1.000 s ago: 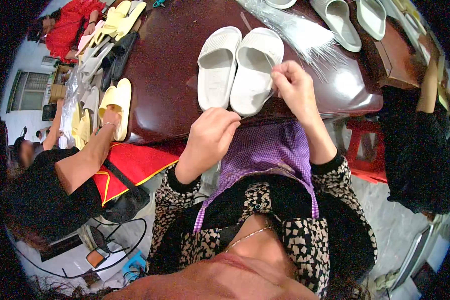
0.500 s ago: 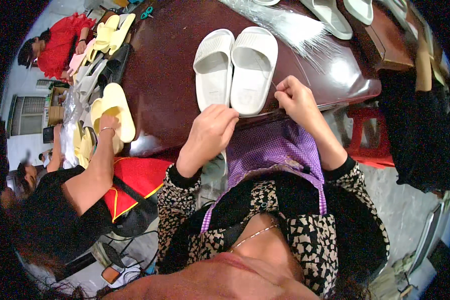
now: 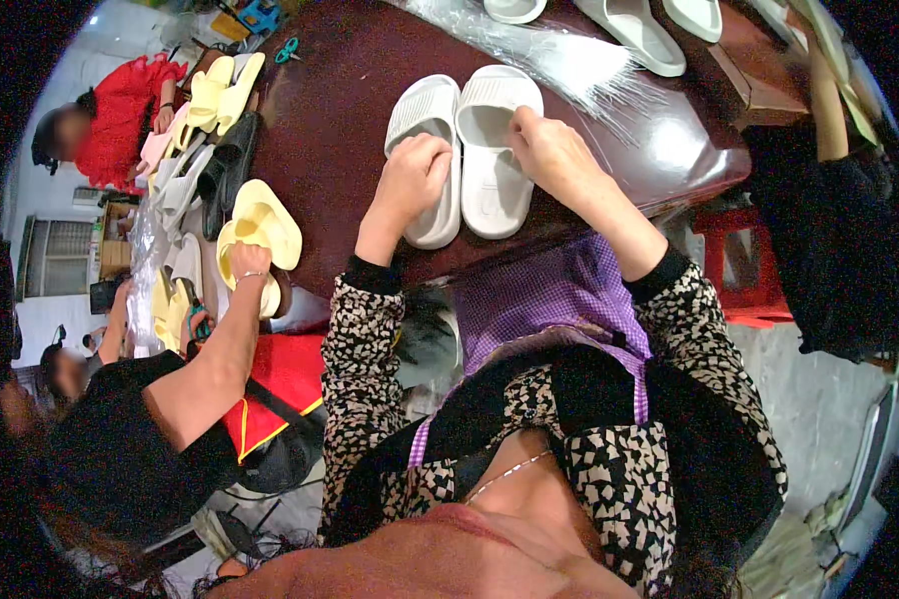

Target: Hand-sewing and assembling foam slippers at a workbench.

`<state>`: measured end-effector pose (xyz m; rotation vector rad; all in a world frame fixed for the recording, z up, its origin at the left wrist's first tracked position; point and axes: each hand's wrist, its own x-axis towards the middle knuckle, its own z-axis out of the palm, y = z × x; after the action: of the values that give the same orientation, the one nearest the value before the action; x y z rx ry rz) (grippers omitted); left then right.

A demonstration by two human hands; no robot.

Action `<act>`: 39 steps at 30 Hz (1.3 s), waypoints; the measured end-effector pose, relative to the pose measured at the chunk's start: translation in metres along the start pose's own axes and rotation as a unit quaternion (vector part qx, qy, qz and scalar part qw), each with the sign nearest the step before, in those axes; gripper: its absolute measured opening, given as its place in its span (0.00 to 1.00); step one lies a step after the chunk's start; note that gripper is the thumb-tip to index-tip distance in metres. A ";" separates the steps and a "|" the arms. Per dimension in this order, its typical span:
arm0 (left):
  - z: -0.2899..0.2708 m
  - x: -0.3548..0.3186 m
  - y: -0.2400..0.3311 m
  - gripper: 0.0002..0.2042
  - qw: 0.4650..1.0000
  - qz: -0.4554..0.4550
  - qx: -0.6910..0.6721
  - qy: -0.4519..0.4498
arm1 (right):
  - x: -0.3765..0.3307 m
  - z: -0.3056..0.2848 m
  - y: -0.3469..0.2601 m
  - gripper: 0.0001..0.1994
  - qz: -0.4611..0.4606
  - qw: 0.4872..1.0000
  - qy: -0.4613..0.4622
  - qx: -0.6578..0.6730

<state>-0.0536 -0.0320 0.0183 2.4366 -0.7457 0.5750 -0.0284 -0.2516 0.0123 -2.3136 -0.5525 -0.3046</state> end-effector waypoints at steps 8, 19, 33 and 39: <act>0.012 0.005 0.001 0.04 0.998 -0.039 0.007 0.047 | 0.008 -0.019 0.019 0.07 0.011 0.994 0.043 0.098; 0.024 -0.004 0.015 0.03 0.994 -0.052 -0.012 0.094 | 0.090 -0.022 0.058 0.18 0.067 0.991 -0.054 -0.107; 0.051 -0.022 0.043 0.03 0.994 -0.027 0.018 0.104 | 0.095 -0.005 0.059 0.12 -0.049 0.995 -0.024 -0.083; 0.054 -0.025 0.046 0.03 0.995 -0.023 0.015 0.097 | 0.090 -0.020 0.089 0.17 0.026 0.977 -0.029 -0.208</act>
<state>-0.0873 -0.0870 -0.0204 2.3752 -0.6037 0.7963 0.0920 -0.2960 0.0066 -2.7447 -0.4905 -0.3545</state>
